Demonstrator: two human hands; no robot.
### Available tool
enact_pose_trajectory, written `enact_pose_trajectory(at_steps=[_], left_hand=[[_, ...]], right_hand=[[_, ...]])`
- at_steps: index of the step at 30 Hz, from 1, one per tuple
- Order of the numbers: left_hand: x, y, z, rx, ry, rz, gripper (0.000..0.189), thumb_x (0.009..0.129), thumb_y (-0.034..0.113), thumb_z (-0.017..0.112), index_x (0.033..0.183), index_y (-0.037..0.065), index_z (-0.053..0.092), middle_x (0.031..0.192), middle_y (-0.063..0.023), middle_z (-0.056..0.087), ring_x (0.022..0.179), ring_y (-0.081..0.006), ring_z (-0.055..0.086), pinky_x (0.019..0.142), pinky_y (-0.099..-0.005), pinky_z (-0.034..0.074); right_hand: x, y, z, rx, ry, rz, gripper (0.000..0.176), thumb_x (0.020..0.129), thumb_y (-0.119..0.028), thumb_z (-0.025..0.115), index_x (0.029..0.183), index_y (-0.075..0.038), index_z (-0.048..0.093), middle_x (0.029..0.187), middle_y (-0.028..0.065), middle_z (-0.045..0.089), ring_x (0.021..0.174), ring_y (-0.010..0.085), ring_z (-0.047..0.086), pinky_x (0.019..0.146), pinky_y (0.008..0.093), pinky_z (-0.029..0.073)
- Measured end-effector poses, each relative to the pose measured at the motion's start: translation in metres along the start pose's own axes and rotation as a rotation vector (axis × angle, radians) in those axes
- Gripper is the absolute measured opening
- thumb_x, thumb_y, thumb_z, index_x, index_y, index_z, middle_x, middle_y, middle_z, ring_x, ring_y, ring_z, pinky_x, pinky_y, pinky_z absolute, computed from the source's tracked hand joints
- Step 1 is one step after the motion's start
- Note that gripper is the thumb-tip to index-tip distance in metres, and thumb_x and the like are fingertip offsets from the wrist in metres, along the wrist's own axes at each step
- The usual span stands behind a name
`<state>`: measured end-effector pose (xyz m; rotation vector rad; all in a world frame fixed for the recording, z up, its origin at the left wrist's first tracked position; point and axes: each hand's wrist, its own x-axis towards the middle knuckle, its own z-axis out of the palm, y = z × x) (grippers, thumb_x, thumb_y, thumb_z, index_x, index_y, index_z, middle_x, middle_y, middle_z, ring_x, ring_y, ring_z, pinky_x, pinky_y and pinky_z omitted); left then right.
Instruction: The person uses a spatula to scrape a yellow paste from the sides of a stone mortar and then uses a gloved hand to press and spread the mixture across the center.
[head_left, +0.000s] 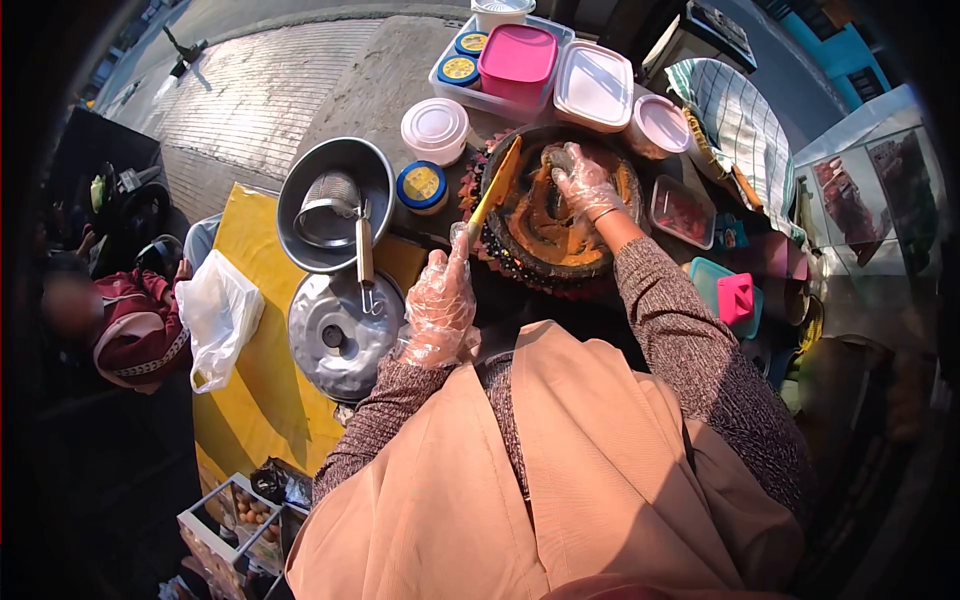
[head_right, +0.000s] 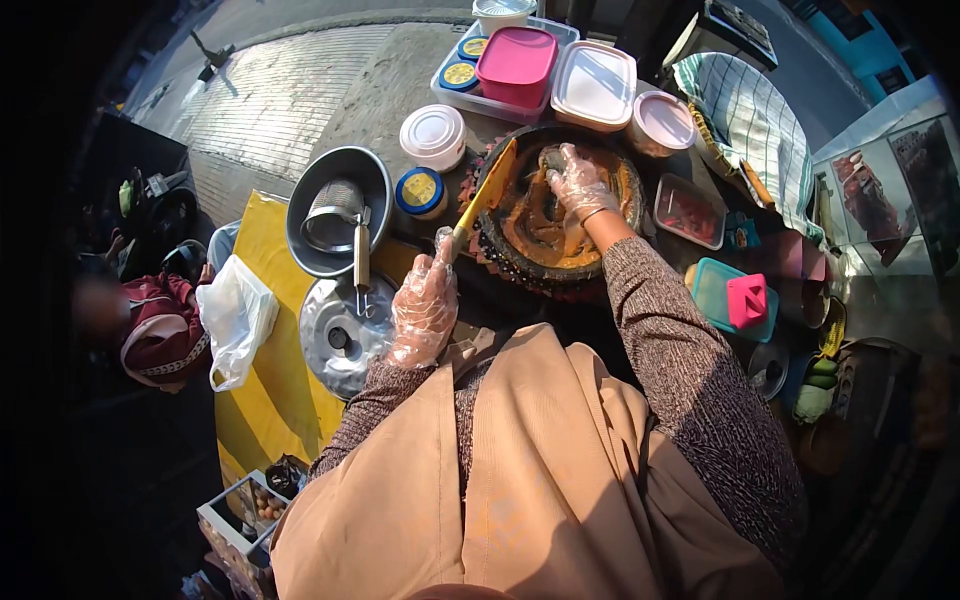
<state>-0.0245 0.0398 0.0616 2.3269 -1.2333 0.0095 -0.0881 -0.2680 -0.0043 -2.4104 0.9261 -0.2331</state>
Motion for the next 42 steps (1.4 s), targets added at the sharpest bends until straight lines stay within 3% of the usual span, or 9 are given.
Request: enact_pose_trajectory(at_steps=[5,12,15,17,24,30,33,40,42], left_hand=[[0.006,0.007,-0.017,-0.048,-0.043,-0.035,0.064,0.079,0.001,0.059,0.139,0.015,0.039,0.09,-0.0143,0.052,0.077,-0.033,0.057,0.065,-0.0413,0.047],[0.017,0.016,-0.028,-0.079,0.028,-0.005,0.064,0.079,-0.001,0.058,0.139,0.015,0.04,0.086,-0.0133,0.051,0.075,-0.0316,0.056,0.064,-0.0409,0.046],[0.018,0.016,-0.028,-0.041,0.047,0.022,0.054,0.082,0.005,0.057,0.134,0.015,0.044,0.089,-0.0118,0.052,0.072,-0.0314,0.06,0.057,-0.0416,0.049],[0.017,0.011,-0.021,-0.028,0.05,0.026,0.054,0.083,0.005,0.056,0.134,0.015,0.044,0.088,-0.012,0.052,0.072,-0.0315,0.06,0.057,-0.0416,0.049],[0.014,0.003,0.015,0.049,0.052,0.055,0.049,0.085,0.006,0.054,0.133,0.014,0.045,0.084,-0.0131,0.052,0.068,-0.0316,0.06,0.054,-0.0415,0.05],[0.021,0.002,0.033,-0.007,0.024,0.078,0.048,0.085,0.005,0.053,0.132,0.012,0.046,0.084,-0.0135,0.052,0.067,-0.0311,0.06,0.054,-0.0408,0.05],[0.027,-0.001,0.041,-0.03,0.052,0.105,0.05,0.083,0.005,0.055,0.132,0.012,0.045,0.086,-0.0133,0.053,0.069,-0.03,0.061,0.056,-0.0386,0.051],[0.042,0.008,0.044,0.028,-0.006,0.128,0.059,0.079,0.004,0.057,0.135,0.014,0.041,0.087,-0.0125,0.053,0.072,-0.0293,0.061,0.057,-0.0402,0.051],[0.039,0.006,0.044,0.009,-0.011,0.116,0.059,0.08,0.005,0.058,0.136,0.014,0.04,0.088,-0.012,0.053,0.073,-0.0291,0.061,0.057,-0.0408,0.051]], right_hand=[[-0.077,-0.017,-0.023,-0.123,-0.323,-0.072,0.057,0.083,-0.032,0.058,0.135,-0.017,0.039,0.114,0.0218,0.06,0.111,0.0401,0.055,0.096,0.0475,0.041],[0.01,-0.021,-0.001,0.061,-0.056,0.072,0.056,0.085,-0.034,0.058,0.131,-0.009,0.039,0.104,0.0291,0.06,0.103,0.0448,0.055,0.088,0.0491,0.044],[-0.028,-0.026,0.019,0.047,-0.205,-0.189,0.061,0.088,-0.039,0.055,0.139,-0.013,0.034,0.111,0.0288,0.057,0.106,0.045,0.053,0.091,0.0473,0.043],[-0.074,-0.049,-0.014,-0.158,-0.433,-0.064,0.059,0.088,-0.039,0.053,0.14,-0.018,0.033,0.12,0.0243,0.054,0.112,0.0427,0.052,0.097,0.0506,0.041],[-0.017,0.016,-0.025,0.003,-0.082,0.103,0.054,0.085,-0.031,0.057,0.135,-0.017,0.039,0.11,0.0258,0.058,0.1,0.0421,0.059,0.083,0.0502,0.048],[-0.119,-0.018,-0.034,-0.305,-0.126,0.006,0.051,0.085,-0.028,0.056,0.132,-0.012,0.042,0.114,0.0269,0.056,0.101,0.0452,0.057,0.085,0.0501,0.046],[-0.103,0.002,-0.043,-0.232,-0.094,0.297,0.05,0.085,-0.025,0.055,0.131,-0.012,0.042,0.11,0.0256,0.057,0.094,0.0466,0.058,0.081,0.0517,0.047],[-0.064,0.028,0.01,-0.118,0.108,-0.031,0.056,0.084,-0.032,0.057,0.134,-0.011,0.041,0.113,0.0264,0.055,0.103,0.0433,0.057,0.086,0.0518,0.047],[-0.086,0.045,0.002,-0.16,0.034,0.078,0.057,0.085,-0.027,0.057,0.136,-0.011,0.04,0.115,0.0263,0.054,0.102,0.0412,0.058,0.085,0.0506,0.047]])
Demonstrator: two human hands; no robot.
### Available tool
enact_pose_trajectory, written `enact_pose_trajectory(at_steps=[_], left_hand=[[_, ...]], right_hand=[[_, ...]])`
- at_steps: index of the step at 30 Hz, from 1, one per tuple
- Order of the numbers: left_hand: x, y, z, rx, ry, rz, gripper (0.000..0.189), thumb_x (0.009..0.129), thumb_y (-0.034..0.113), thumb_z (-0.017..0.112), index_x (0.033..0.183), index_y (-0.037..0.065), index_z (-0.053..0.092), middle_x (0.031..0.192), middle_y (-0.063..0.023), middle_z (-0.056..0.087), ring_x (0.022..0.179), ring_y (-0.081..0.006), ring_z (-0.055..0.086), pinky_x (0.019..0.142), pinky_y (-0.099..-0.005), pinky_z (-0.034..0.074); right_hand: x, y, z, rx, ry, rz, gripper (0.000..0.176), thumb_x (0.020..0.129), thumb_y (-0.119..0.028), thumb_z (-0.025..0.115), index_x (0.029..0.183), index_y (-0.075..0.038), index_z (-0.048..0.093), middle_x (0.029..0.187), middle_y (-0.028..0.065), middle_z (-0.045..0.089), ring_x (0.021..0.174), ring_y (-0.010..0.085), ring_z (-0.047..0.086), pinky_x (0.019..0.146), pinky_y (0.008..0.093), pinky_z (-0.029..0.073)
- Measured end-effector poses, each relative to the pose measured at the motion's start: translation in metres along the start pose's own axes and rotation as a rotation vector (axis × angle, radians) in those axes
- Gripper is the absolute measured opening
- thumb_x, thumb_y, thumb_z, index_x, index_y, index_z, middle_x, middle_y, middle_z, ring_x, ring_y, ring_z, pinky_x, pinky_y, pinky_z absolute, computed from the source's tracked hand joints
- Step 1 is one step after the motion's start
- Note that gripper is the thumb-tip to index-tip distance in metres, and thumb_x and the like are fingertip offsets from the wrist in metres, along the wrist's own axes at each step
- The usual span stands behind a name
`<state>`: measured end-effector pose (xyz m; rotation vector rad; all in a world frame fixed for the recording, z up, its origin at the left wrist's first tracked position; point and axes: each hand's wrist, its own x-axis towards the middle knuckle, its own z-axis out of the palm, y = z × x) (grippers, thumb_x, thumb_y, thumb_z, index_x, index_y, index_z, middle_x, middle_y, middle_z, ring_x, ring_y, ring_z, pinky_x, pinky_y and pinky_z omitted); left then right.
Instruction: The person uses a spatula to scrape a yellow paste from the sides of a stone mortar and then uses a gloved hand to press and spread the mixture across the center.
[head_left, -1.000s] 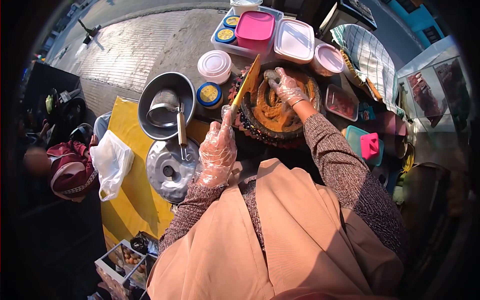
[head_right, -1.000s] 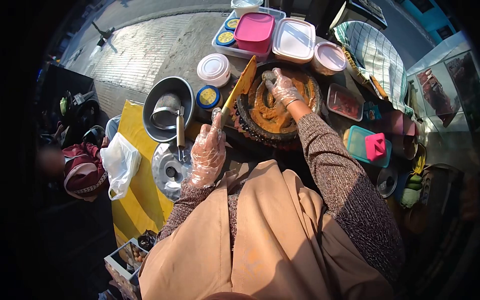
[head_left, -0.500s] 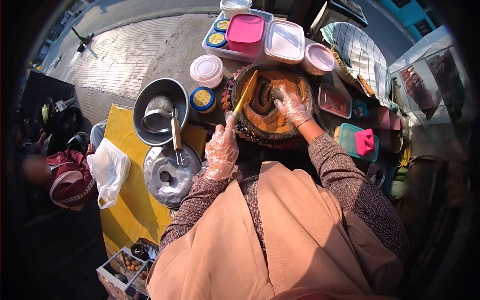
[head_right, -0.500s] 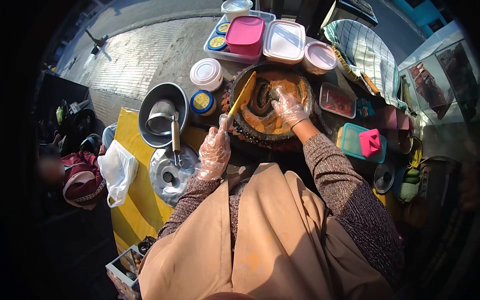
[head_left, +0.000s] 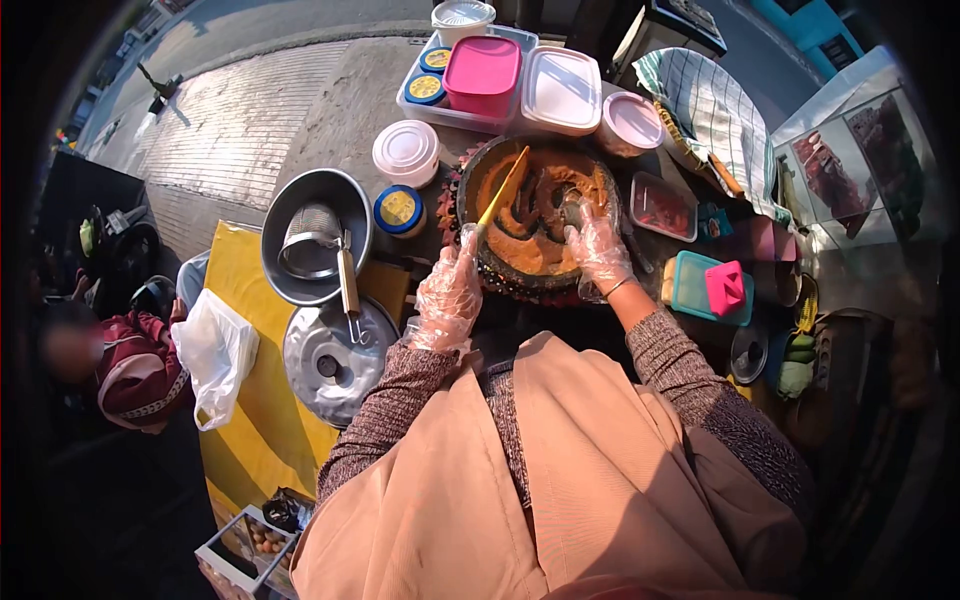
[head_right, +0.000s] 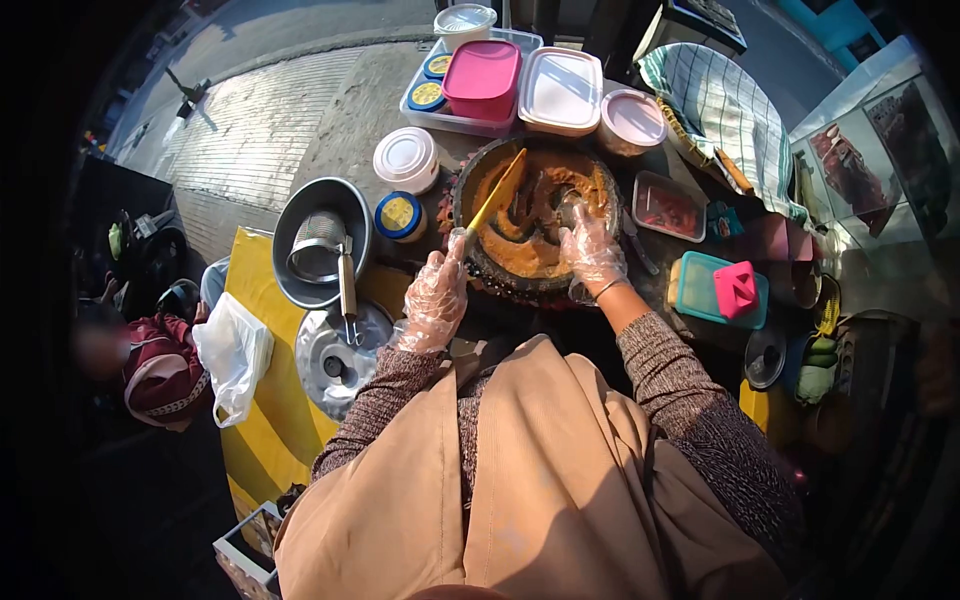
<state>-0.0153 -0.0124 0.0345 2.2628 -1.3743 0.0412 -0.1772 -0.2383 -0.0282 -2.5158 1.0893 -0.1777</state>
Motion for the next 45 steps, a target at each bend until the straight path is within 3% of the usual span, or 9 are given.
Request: enact_pose_trajectory(at_steps=[1,7,15,19,22,28,34,41,45], left_hand=[[-0.007,-0.001,-0.003,-0.027,-0.02,0.003,0.059,0.081,0.006,0.059,0.136,0.014,0.041,0.088,-0.012,0.053,0.073,-0.029,0.061,0.057,-0.0407,0.051],[-0.025,0.006,-0.017,-0.004,0.0,-0.02,0.052,0.085,0.009,0.056,0.135,0.014,0.043,0.086,-0.0109,0.051,0.071,-0.0281,0.06,0.054,-0.038,0.05],[-0.033,0.001,-0.041,-0.113,0.042,-0.071,0.053,0.085,0.006,0.054,0.136,0.017,0.043,0.084,-0.0118,0.051,0.07,-0.0311,0.059,0.056,-0.0412,0.049],[-0.032,0.004,-0.049,-0.073,0.037,-0.103,0.052,0.084,0.006,0.055,0.135,0.016,0.045,0.085,-0.0128,0.051,0.07,-0.0314,0.059,0.057,-0.0413,0.049],[-0.03,0.002,-0.05,-0.094,0.1,-0.059,0.052,0.084,0.005,0.055,0.134,0.015,0.044,0.085,-0.0131,0.052,0.069,-0.0319,0.059,0.056,-0.0414,0.049],[-0.034,0.006,-0.054,-0.085,0.076,-0.094,0.053,0.083,0.005,0.056,0.134,0.015,0.044,0.085,-0.013,0.052,0.069,-0.0322,0.059,0.057,-0.0416,0.049],[-0.034,0.006,-0.05,-0.071,0.08,-0.078,0.051,0.084,0.004,0.055,0.133,0.015,0.046,0.085,-0.0129,0.052,0.069,-0.0321,0.06,0.057,-0.0417,0.049],[-0.039,0.005,-0.027,-0.004,0.044,-0.041,0.051,0.085,0.007,0.054,0.134,0.016,0.045,0.084,-0.0118,0.051,0.068,-0.0299,0.06,0.054,-0.0403,0.049],[-0.043,0.004,-0.019,0.009,-0.002,-0.054,0.051,0.085,0.007,0.055,0.135,0.016,0.043,0.084,-0.0117,0.052,0.068,-0.0291,0.06,0.053,-0.0395,0.05]], right_hand=[[0.001,-0.028,-0.025,-0.087,0.01,0.268,0.056,0.085,-0.023,0.057,0.136,-0.009,0.039,0.111,0.0269,0.057,0.096,0.04,0.06,0.083,0.0496,0.048],[0.068,-0.022,-0.002,0.01,0.097,0.046,0.053,0.085,-0.024,0.057,0.132,-0.007,0.041,0.095,0.0306,0.059,0.086,0.0449,0.06,0.078,0.0511,0.048],[0.087,-0.016,0.016,0.174,0.34,0.122,0.058,0.085,-0.023,0.056,0.135,-0.005,0.033,0.09,0.0287,0.061,0.083,0.0441,0.061,0.074,0.0512,0.048],[0.084,-0.048,0.01,0.19,0.045,-0.104,0.056,0.085,-0.026,0.057,0.134,-0.009,0.036,0.1,0.0269,0.061,0.097,0.0449,0.058,0.083,0.05,0.047],[0.045,-0.055,-0.017,0.098,-0.145,-0.003,0.054,0.084,-0.025,0.057,0.132,-0.009,0.038,0.098,0.0293,0.061,0.096,0.0462,0.058,0.082,0.0501,0.046],[0.101,-0.048,0.002,0.289,0.117,0.065,0.052,0.085,-0.026,0.057,0.129,-0.009,0.037,0.095,0.0301,0.061,0.092,0.0459,0.059,0.079,0.0509,0.047],[0.018,-0.087,-0.022,-0.025,-0.268,-0.147,0.052,0.086,-0.03,0.055,0.134,-0.017,0.039,0.11,0.0277,0.057,0.102,0.0445,0.057,0.088,0.0515,0.046],[0.095,-0.009,-0.038,0.018,-0.145,-0.145,0.052,0.084,-0.028,0.058,0.131,-0.015,0.041,0.109,0.0273,0.059,0.095,0.0458,0.06,0.084,0.0517,0.047],[0.015,-0.019,-0.017,-0.117,-0.171,-0.144,0.058,0.083,-0.031,0.06,0.135,-0.018,0.039,0.102,0.0251,0.061,0.096,0.0448,0.059,0.086,0.0523,0.047]])
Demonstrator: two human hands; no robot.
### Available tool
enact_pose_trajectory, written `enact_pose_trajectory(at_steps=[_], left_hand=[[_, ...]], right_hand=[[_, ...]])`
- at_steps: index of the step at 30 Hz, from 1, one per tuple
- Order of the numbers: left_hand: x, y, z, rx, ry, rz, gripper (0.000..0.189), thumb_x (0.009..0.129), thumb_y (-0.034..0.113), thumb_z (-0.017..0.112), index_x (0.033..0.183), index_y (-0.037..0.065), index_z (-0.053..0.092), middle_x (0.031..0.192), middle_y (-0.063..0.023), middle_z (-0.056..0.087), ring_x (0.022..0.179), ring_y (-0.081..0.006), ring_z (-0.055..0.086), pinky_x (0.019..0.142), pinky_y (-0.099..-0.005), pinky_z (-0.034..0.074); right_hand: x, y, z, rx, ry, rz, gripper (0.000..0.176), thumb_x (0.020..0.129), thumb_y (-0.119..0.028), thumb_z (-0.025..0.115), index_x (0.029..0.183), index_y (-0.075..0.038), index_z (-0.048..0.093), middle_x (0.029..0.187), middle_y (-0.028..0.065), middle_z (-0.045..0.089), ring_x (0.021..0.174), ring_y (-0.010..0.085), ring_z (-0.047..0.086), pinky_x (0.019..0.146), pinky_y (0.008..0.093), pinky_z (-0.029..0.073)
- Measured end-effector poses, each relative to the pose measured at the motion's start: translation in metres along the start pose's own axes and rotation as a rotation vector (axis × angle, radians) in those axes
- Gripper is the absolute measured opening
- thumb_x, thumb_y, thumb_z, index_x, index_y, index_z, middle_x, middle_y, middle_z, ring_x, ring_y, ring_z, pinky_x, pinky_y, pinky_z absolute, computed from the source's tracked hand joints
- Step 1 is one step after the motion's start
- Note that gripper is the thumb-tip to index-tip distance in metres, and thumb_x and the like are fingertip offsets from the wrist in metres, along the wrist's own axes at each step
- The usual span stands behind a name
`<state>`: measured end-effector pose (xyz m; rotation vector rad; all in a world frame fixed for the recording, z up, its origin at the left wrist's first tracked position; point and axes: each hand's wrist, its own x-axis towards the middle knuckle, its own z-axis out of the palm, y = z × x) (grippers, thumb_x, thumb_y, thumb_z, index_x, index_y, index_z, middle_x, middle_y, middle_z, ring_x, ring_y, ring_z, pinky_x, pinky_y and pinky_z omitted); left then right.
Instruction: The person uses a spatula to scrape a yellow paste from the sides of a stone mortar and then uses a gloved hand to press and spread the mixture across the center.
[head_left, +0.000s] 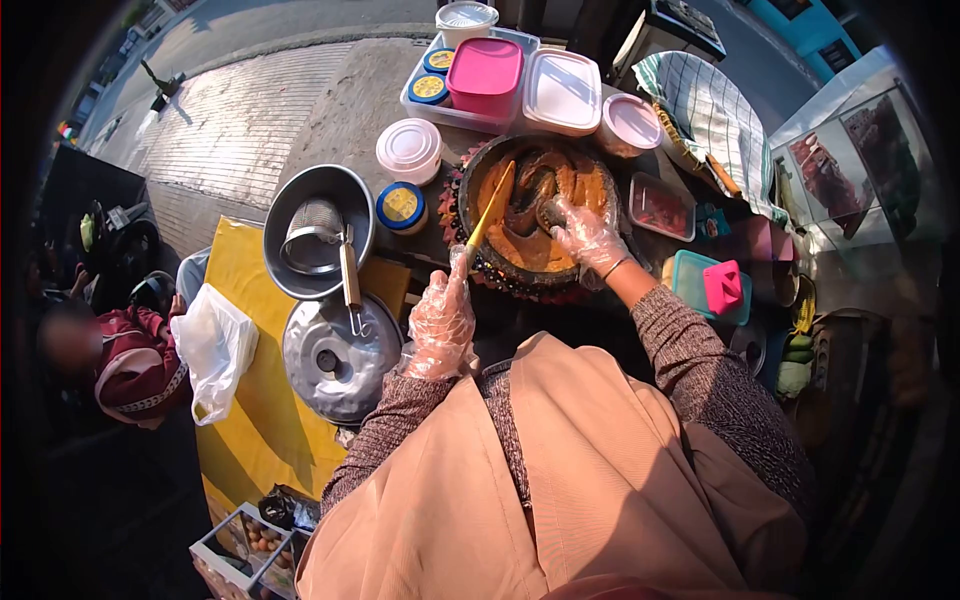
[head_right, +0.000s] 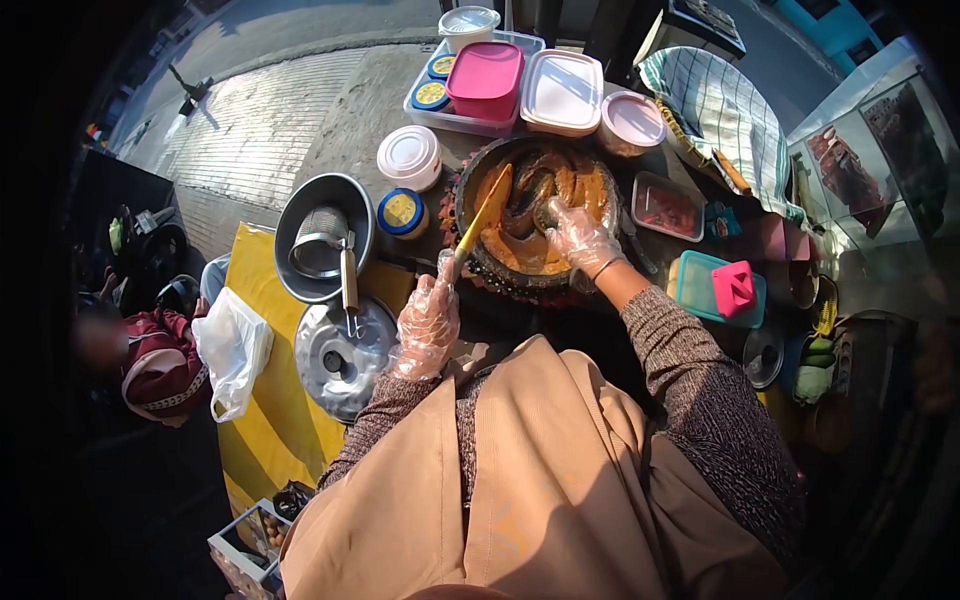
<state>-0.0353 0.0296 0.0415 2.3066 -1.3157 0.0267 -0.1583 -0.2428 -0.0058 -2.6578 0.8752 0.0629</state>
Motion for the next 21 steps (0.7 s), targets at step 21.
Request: enact_pose_trajectory(at_steps=[21], left_hand=[[-0.001,0.004,-0.009,0.048,-0.012,0.031,0.052,0.085,0.004,0.053,0.135,0.014,0.042,0.085,-0.0109,0.051,0.069,-0.0285,0.061,0.054,-0.0384,0.051]], right_hand=[[0.059,0.037,-0.079,-0.086,-0.163,-0.072,0.053,0.084,-0.03,0.058,0.132,-0.016,0.038,0.1,0.0249,0.062,0.099,0.0414,0.058,0.085,0.0492,0.046]])
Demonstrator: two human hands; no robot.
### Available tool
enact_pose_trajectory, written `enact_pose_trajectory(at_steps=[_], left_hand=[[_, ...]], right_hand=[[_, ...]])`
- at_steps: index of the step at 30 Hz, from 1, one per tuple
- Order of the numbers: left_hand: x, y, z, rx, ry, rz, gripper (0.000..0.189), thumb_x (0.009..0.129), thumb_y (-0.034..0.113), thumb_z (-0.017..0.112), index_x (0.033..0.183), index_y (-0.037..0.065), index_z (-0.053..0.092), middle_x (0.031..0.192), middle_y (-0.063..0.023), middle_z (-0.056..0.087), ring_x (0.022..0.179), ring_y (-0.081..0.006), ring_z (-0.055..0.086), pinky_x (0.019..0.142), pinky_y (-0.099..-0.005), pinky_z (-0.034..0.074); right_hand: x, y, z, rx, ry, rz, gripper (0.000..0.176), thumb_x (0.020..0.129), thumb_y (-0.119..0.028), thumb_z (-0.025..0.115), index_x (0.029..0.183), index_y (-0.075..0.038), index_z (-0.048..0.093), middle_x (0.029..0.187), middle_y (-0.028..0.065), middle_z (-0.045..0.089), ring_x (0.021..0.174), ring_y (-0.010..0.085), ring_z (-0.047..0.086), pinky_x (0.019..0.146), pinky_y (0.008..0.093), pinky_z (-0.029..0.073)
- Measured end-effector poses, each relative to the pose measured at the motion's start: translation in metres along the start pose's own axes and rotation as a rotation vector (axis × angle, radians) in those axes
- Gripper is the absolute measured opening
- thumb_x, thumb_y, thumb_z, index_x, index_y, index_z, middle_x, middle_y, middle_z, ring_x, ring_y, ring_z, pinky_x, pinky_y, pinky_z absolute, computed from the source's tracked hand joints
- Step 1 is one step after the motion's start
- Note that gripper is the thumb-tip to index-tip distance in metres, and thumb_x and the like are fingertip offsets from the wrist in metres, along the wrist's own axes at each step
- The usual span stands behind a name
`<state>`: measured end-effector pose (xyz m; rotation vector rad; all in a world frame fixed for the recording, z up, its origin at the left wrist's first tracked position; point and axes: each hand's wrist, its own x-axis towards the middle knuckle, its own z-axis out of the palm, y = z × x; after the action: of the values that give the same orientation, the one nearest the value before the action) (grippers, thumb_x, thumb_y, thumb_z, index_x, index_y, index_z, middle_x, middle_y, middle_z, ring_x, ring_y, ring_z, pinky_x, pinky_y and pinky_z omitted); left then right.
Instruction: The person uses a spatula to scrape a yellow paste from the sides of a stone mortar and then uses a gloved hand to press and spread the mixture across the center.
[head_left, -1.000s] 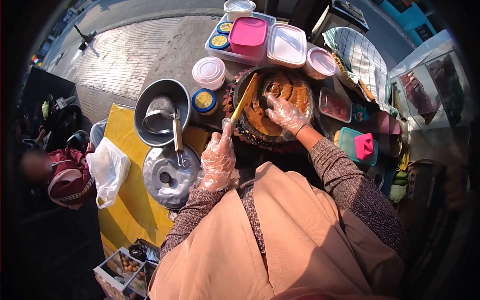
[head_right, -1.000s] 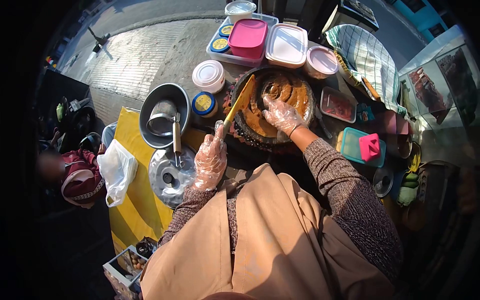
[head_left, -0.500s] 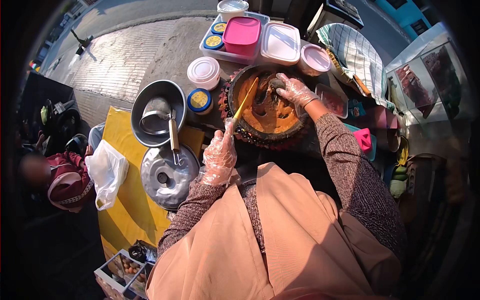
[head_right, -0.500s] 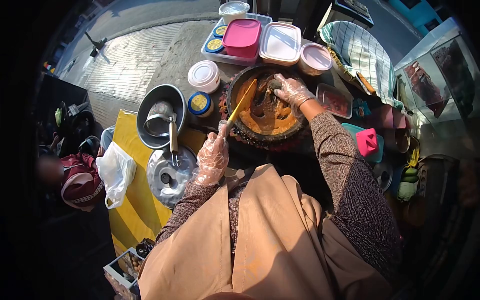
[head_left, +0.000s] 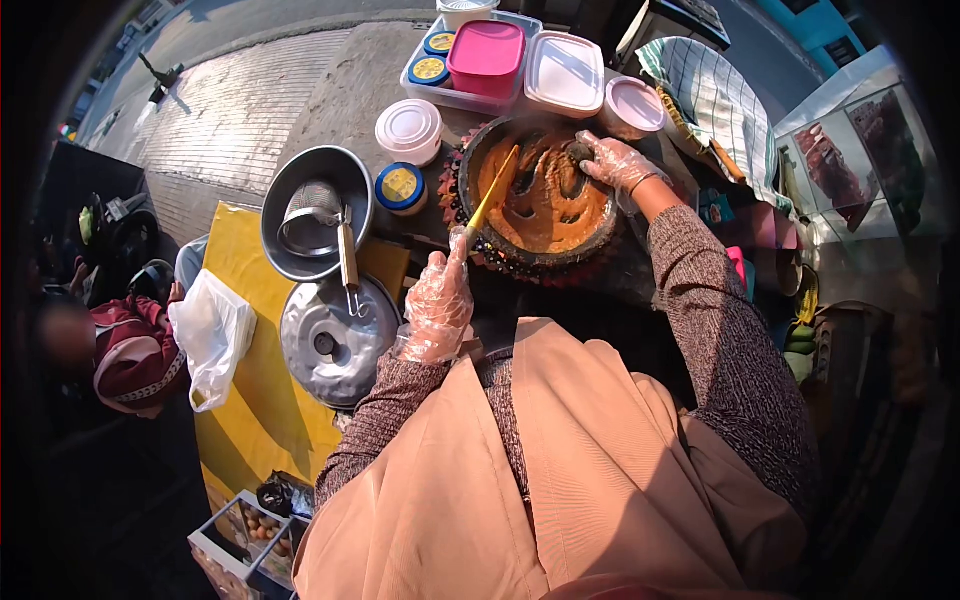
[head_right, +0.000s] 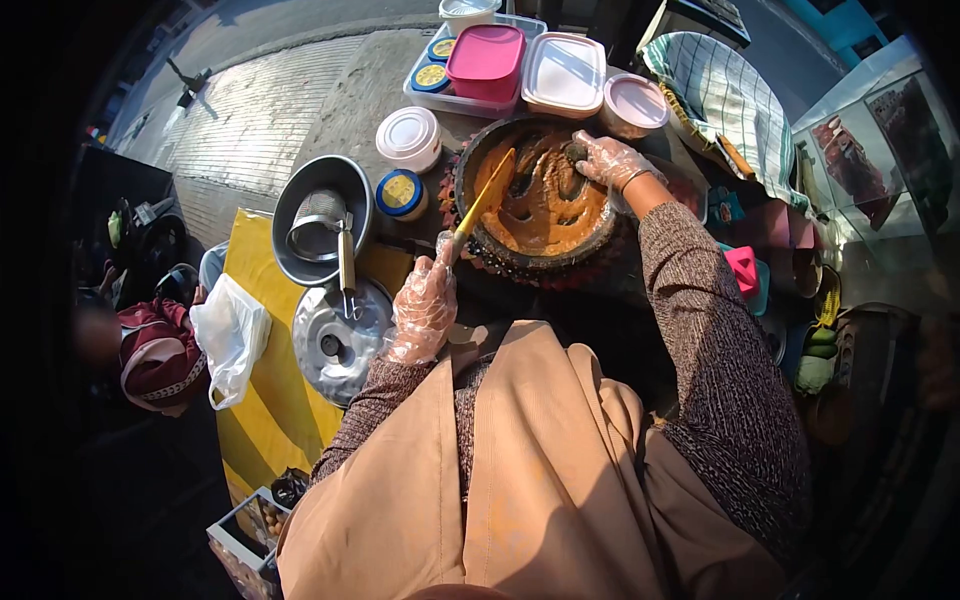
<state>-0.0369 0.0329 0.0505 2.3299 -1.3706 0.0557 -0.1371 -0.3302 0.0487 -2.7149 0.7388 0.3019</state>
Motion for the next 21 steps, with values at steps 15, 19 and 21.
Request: enact_pose_trajectory(at_steps=[15,19,21], left_hand=[[-0.014,-0.005,0.001,-0.071,0.008,0.018,0.053,0.084,0.003,0.053,0.134,0.015,0.043,0.086,-0.0114,0.051,0.068,-0.0288,0.061,0.054,-0.0394,0.051],[-0.015,-0.005,0.005,-0.083,0.02,-0.001,0.052,0.084,0.003,0.054,0.133,0.015,0.044,0.085,-0.0109,0.05,0.066,-0.0288,0.061,0.053,-0.04,0.05],[-0.013,-0.006,0.004,-0.078,0.017,0.003,0.051,0.084,0.004,0.054,0.133,0.015,0.044,0.085,-0.0106,0.05,0.065,-0.0287,0.06,0.053,-0.0399,0.05]], right_hand=[[-0.056,0.001,0.026,0.164,0.038,0.191,0.059,0.083,-0.028,0.059,0.135,-0.009,0.037,0.11,0.0275,0.059,0.102,0.0424,0.057,0.087,0.0448,0.047],[-0.1,-0.062,0.066,0.204,0.04,0.158,0.056,0.084,-0.028,0.056,0.133,-0.009,0.037,0.112,0.0286,0.057,0.107,0.044,0.054,0.092,0.0481,0.043],[-0.094,-0.072,0.07,0.264,0.089,0.059,0.057,0.085,-0.03,0.056,0.134,-0.009,0.037,0.111,0.0304,0.057,0.107,0.0452,0.053,0.092,0.0485,0.042]])
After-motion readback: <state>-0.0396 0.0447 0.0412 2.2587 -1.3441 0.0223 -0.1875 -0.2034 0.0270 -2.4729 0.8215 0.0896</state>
